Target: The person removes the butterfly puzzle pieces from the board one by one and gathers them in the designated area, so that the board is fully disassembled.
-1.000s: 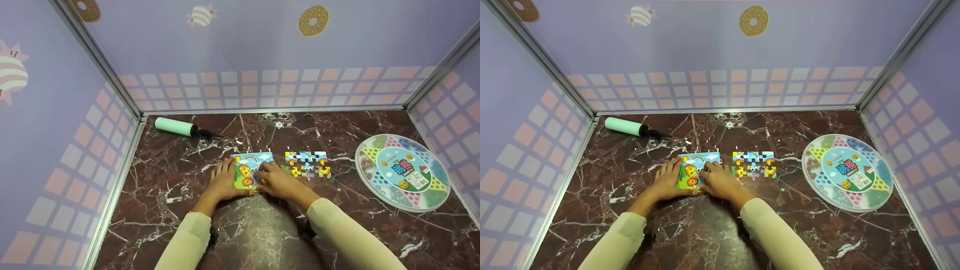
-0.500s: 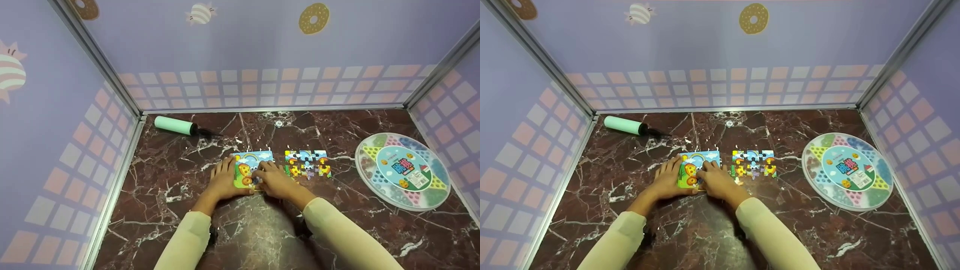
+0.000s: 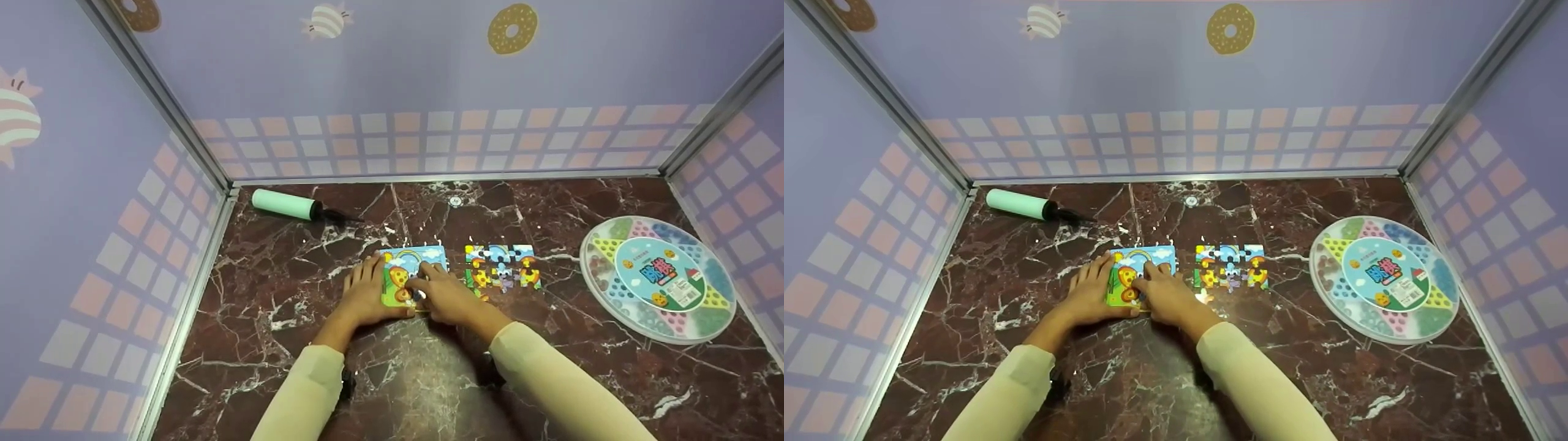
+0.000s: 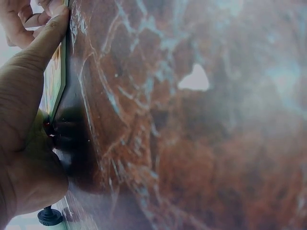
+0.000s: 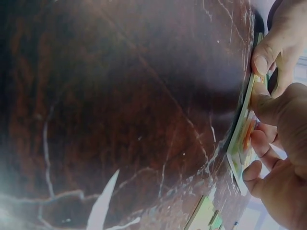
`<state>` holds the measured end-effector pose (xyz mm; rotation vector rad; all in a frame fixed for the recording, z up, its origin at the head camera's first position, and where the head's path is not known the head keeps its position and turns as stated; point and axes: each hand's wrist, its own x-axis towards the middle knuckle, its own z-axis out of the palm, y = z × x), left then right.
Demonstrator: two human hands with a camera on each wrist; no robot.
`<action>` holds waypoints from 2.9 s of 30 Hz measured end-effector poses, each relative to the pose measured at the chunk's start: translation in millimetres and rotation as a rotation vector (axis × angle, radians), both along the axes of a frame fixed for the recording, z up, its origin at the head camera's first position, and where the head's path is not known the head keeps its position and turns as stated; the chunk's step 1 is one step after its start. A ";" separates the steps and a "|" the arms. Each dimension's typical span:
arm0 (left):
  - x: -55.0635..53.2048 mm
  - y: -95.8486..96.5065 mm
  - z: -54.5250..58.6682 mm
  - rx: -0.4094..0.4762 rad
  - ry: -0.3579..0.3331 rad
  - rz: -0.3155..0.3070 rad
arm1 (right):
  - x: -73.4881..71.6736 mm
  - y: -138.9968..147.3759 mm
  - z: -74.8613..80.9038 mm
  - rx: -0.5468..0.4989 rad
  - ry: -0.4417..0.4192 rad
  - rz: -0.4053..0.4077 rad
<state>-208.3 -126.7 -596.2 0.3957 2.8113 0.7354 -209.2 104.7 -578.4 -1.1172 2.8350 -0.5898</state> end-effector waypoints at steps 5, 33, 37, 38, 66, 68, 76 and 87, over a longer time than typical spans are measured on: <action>-3.4 -0.9 -7.1 0.008 -0.015 0.014 | 0.1 0.6 0.6 -0.040 -0.009 0.021; -0.7 2.1 2.2 -0.021 -0.006 0.018 | 4.2 12.8 10.8 0.266 0.327 0.089; 0.3 1.6 3.6 -0.010 0.001 0.013 | 4.6 24.9 11.6 0.223 0.367 0.079; 0.3 1.5 3.6 -0.008 0.000 0.012 | 4.7 28.3 11.5 0.210 0.374 0.077; -1.2 -1.9 -1.3 0.036 -0.034 0.003 | 25.9 153.2 -8.9 -0.026 0.434 -0.027; -1.1 -1.8 -0.7 0.032 -0.038 0.004 | 29.4 161.6 -11.1 -0.037 0.439 -0.023; -2.2 -1.9 -2.5 0.035 -0.043 0.007 | 40.2 185.9 -21.0 -0.095 0.459 -0.024; -1.7 -1.0 -2.6 0.040 -0.032 0.004 | 44.6 189.2 -26.9 -0.076 0.439 -0.012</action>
